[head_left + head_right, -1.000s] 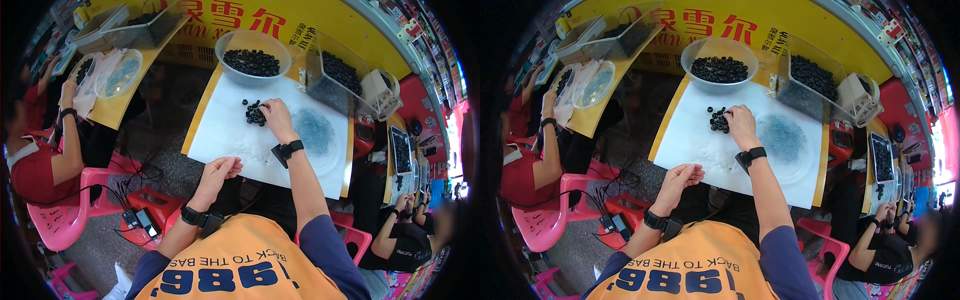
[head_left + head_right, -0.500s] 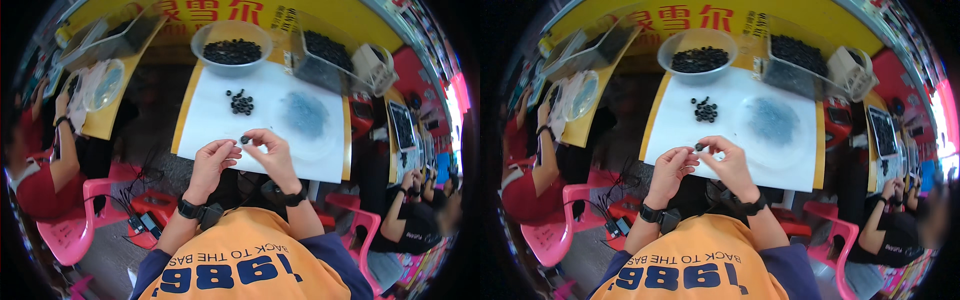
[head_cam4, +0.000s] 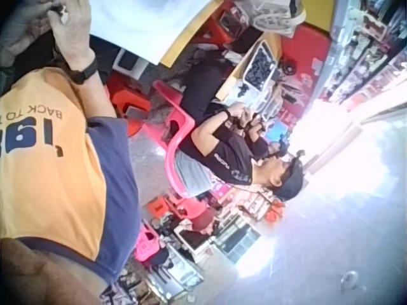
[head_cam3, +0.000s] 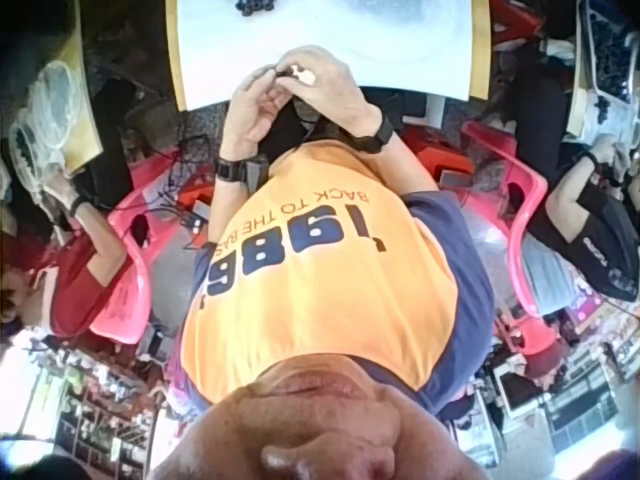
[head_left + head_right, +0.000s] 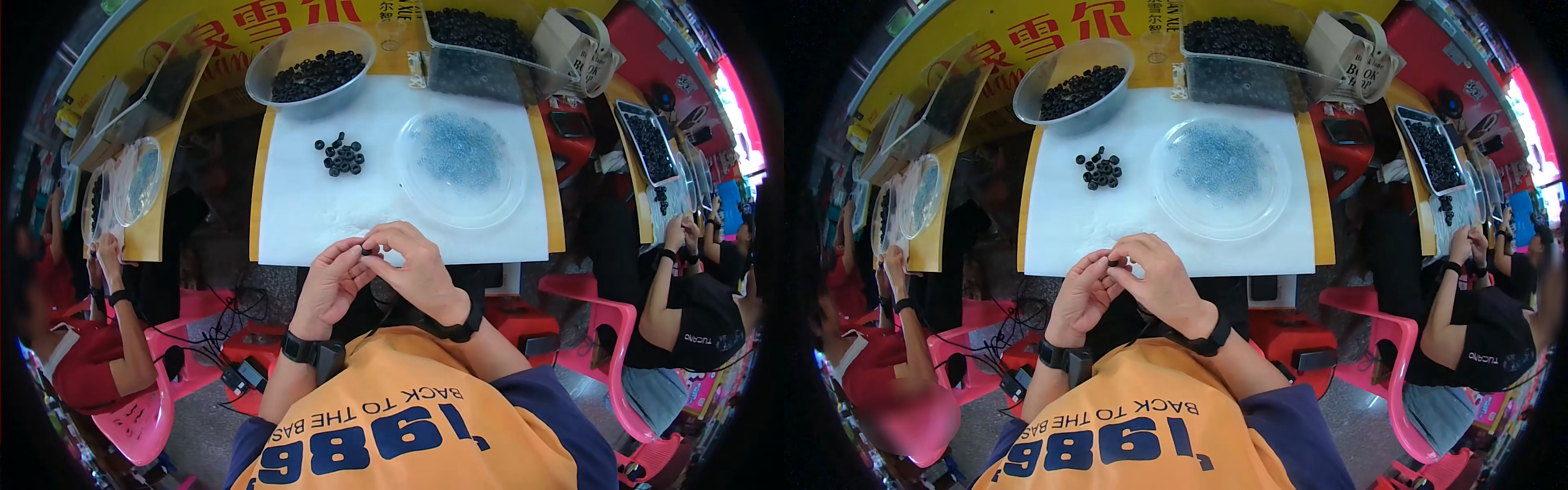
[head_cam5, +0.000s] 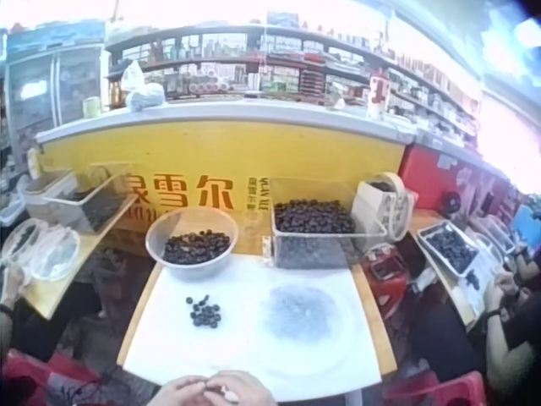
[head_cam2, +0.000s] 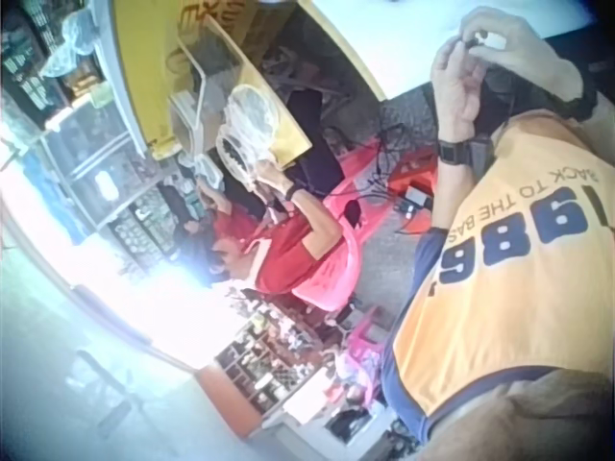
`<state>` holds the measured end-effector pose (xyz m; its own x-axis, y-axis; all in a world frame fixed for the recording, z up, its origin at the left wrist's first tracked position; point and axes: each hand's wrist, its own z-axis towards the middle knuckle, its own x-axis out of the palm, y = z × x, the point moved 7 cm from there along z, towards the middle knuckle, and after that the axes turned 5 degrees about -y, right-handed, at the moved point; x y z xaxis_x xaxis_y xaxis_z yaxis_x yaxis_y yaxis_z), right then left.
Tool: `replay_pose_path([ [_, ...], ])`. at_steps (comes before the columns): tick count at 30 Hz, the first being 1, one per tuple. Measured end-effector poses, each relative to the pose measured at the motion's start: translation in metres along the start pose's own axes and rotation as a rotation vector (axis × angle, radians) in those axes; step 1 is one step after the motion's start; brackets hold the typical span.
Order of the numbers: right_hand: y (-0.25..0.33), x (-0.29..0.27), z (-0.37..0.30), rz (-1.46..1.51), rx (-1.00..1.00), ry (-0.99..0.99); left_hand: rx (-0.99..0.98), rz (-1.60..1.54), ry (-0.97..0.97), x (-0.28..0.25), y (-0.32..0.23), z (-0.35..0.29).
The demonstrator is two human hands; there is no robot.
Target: Assembling small black plastic parts with white inserts and sorting them into containers.
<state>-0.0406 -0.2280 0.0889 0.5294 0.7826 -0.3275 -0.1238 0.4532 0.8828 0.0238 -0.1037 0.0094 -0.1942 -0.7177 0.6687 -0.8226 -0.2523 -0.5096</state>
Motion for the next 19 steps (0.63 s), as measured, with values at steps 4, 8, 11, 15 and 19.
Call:
replay_pose_path([
  [4,-0.006,-0.025,0.007,0.022,0.087,0.030,-0.097,-0.032,0.048,-0.003,0.010,0.002],
  [8,-0.039,-0.077,0.026,-0.185,0.259,-0.109,-0.057,-0.037,0.046,0.003,0.001,-0.001],
  [11,-0.048,-0.095,0.037,-0.560,-0.034,-0.124,-0.030,-0.022,0.025,0.002,-0.006,-0.001],
  [15,-0.073,-0.083,0.042,-0.642,-0.084,-0.024,0.002,-0.021,0.023,-0.004,-0.009,-0.002],
  [19,-0.088,-0.076,0.046,-0.703,-0.008,0.028,0.031,-0.035,0.050,-0.008,-0.013,-0.007],
])
